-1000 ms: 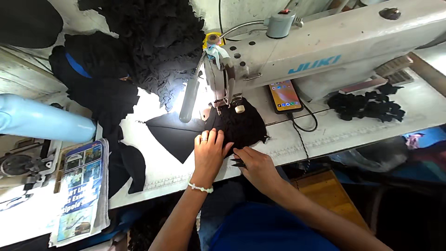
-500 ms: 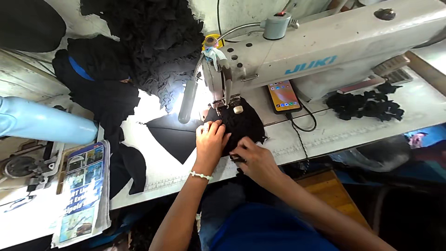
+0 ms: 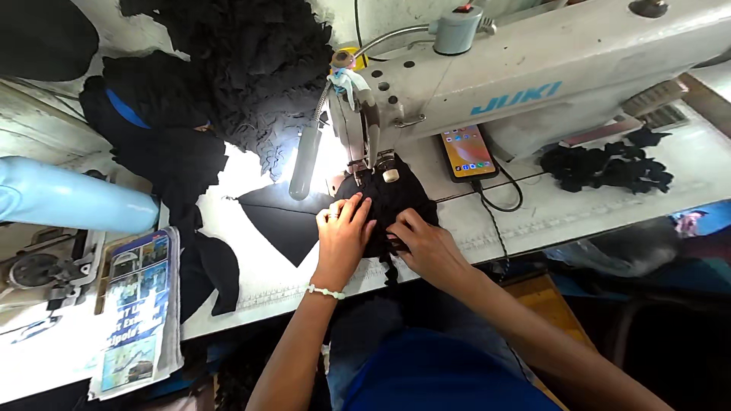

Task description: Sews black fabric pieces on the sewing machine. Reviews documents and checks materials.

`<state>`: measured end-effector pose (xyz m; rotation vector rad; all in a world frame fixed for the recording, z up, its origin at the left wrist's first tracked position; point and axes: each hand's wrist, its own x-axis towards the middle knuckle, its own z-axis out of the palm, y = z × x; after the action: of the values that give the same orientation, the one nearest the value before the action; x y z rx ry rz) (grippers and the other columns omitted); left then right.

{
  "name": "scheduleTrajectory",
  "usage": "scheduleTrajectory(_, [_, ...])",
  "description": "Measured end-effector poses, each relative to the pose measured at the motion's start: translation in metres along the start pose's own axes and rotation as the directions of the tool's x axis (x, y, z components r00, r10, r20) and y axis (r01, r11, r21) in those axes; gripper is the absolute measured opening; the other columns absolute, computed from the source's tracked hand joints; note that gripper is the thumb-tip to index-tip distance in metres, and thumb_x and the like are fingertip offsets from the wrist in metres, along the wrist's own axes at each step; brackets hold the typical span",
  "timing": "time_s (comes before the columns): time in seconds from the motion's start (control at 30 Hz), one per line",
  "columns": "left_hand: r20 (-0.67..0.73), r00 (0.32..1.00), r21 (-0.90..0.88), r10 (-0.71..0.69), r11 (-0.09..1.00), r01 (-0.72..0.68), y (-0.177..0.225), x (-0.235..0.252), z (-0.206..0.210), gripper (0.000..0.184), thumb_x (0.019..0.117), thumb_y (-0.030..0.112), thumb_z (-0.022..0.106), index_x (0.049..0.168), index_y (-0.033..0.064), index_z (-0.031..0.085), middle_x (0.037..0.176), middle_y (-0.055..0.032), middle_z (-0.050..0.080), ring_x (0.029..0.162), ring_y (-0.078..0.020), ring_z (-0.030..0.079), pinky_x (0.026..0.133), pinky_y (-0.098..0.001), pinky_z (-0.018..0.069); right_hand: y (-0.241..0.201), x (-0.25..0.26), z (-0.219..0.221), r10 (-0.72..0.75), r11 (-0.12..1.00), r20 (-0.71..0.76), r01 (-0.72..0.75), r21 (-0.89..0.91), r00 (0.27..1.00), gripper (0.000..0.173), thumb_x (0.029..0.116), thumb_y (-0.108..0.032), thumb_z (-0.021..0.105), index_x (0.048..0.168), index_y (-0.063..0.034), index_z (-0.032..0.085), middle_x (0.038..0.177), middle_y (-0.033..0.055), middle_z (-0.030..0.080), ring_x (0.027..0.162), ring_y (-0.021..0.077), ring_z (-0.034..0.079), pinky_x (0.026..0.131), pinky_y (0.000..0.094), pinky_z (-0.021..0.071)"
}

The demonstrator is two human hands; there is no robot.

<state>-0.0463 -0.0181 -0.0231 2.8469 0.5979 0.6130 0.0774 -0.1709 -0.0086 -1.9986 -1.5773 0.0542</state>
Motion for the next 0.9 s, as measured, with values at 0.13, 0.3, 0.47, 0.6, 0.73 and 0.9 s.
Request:
scheduleTrajectory(0.13, [0.015,1.0,0.028,0.004,1.0,-0.004,0.001,-0.004,-0.003,0.044,0.099,0.041,0.061,0.131,0.0125,0.069,0.141,-0.0047,0.065,0.125,-0.0282,0.061,0.093,-0.0556,0.0424,-0.001,0.012,-0.013,-0.008,1.0,0.025,0.007,0.027,1.0,0.011,0.0889,-0.01,0.072,0.094,-0.0001,0.074,0.1,0.0177,0.07,0.076,0.031,0.072,0.061,0.045,0.0591])
scheduleTrajectory(0.3, [-0.003,1.0,0.048,0.015,0.999,-0.015,0.001,-0.006,-0.002,0.038,0.0964,0.04,0.064,0.115,0.0091,0.073,0.136,-0.0064,0.067,0.122,-0.0285,0.063,0.091,-0.0551,0.0434,0.003,0.048,-0.007,-0.144,0.985,-0.059,0.149,0.089,0.988,0.02,0.0895,-0.002,0.069,0.108,-0.0016,0.076,0.12,0.0126,0.073,0.091,0.0271,0.075,0.069,0.0431,0.0615])
scheduleTrajectory(0.47, [-0.007,0.999,0.06,0.036,0.998,-0.036,-0.003,-0.004,-0.002,0.04,0.0957,0.046,0.064,0.111,0.0111,0.076,0.132,-0.006,0.069,0.119,-0.0281,0.064,0.092,-0.0545,0.0431,0.029,0.065,0.012,-0.23,0.973,0.066,0.231,-0.005,0.971,0.032,0.0843,0.005,0.071,0.114,-0.0036,0.076,0.127,0.0113,0.071,0.096,0.0313,0.074,0.072,0.048,0.061])
scheduleTrajectory(0.6, [0.005,0.997,0.058,0.071,0.996,-0.071,-0.005,-0.001,-0.003,0.039,0.096,0.046,0.064,0.107,0.0108,0.076,0.139,-0.0053,0.065,0.117,-0.0289,0.063,0.09,-0.0534,0.0434,0.03,0.06,0.01,-0.269,0.957,0.088,0.277,-0.092,0.959,0.035,0.082,0.003,0.074,0.116,-0.0011,0.076,0.132,0.0125,0.069,0.096,0.0333,0.072,0.068,0.0448,0.0596])
scheduleTrajectory(0.73, [0.075,0.992,0.09,0.105,0.99,-0.112,-0.009,0.004,-0.008,0.041,0.0968,0.049,0.062,0.106,0.011,0.074,0.146,-0.0042,0.061,0.115,-0.0307,0.064,0.086,-0.0531,0.0438,0.034,0.06,0.011,-0.323,0.93,0.103,0.335,-0.15,0.941,0.035,0.0807,0.002,0.074,0.115,-0.0012,0.076,0.138,0.0124,0.066,0.094,0.0343,0.071,0.06,0.0428,0.0561])
scheduleTrajectory(0.9, [0.079,0.995,0.137,0.062,0.988,-0.072,-0.005,0.001,-0.008,0.042,0.0975,0.051,0.059,0.113,0.0147,0.075,0.145,-0.0041,0.062,0.118,-0.0339,0.062,0.09,-0.0578,0.0416,0.035,0.057,0.014,-0.369,0.898,0.083,0.378,-0.225,0.926,0.032,0.084,0.004,0.068,0.115,-0.0011,0.075,0.137,0.0112,0.067,0.093,0.0335,0.07,0.058,0.0405,0.0545])
